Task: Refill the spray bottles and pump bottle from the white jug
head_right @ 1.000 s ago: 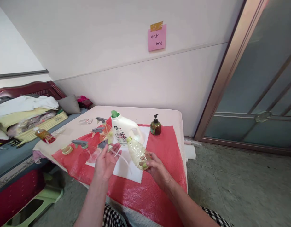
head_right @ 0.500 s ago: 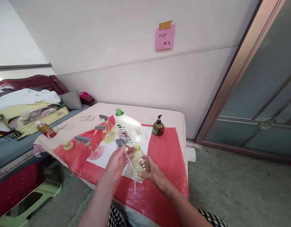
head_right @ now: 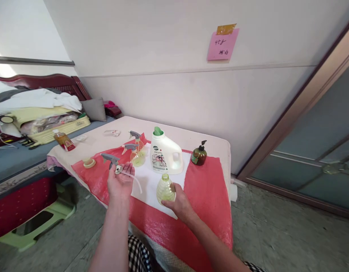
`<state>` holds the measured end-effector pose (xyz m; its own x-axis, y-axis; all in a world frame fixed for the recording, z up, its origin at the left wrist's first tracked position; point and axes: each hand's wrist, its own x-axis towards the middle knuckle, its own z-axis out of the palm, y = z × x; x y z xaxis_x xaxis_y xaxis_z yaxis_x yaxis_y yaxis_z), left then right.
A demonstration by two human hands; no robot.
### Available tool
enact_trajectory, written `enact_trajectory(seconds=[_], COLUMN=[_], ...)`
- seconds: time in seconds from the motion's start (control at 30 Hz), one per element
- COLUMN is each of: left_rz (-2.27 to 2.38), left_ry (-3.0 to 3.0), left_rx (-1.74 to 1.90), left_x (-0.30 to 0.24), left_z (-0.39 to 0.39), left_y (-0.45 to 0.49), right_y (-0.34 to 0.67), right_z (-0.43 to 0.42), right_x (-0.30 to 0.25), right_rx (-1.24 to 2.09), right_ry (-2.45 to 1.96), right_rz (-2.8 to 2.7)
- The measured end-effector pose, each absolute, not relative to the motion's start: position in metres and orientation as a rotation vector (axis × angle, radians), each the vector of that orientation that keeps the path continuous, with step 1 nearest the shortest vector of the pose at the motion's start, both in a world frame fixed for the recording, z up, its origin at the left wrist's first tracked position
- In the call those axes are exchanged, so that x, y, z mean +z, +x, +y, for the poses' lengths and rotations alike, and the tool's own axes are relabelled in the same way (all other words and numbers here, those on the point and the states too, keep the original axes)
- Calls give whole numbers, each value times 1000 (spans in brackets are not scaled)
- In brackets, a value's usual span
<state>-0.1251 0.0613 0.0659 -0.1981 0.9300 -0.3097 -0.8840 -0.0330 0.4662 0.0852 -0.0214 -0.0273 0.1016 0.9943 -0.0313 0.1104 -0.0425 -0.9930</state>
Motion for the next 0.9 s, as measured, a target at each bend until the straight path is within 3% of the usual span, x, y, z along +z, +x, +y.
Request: enact_trajectory(seconds=[0.37,0.53,0.9], left_rz=[605,618,605], left_ry=[64,41,8], left_rx=[1664,1663,1649], left_x=[69,71,74], left_z=[63,65,68], left_y=[-132,-129,-125], right_y=[53,62,77], right_z=[10,14,124], right_x=[-62,-39,18], right_rx=[973,882,854], right_ry=[-1411,-1382,-1216], right_rz=[-1153,-1093,-995])
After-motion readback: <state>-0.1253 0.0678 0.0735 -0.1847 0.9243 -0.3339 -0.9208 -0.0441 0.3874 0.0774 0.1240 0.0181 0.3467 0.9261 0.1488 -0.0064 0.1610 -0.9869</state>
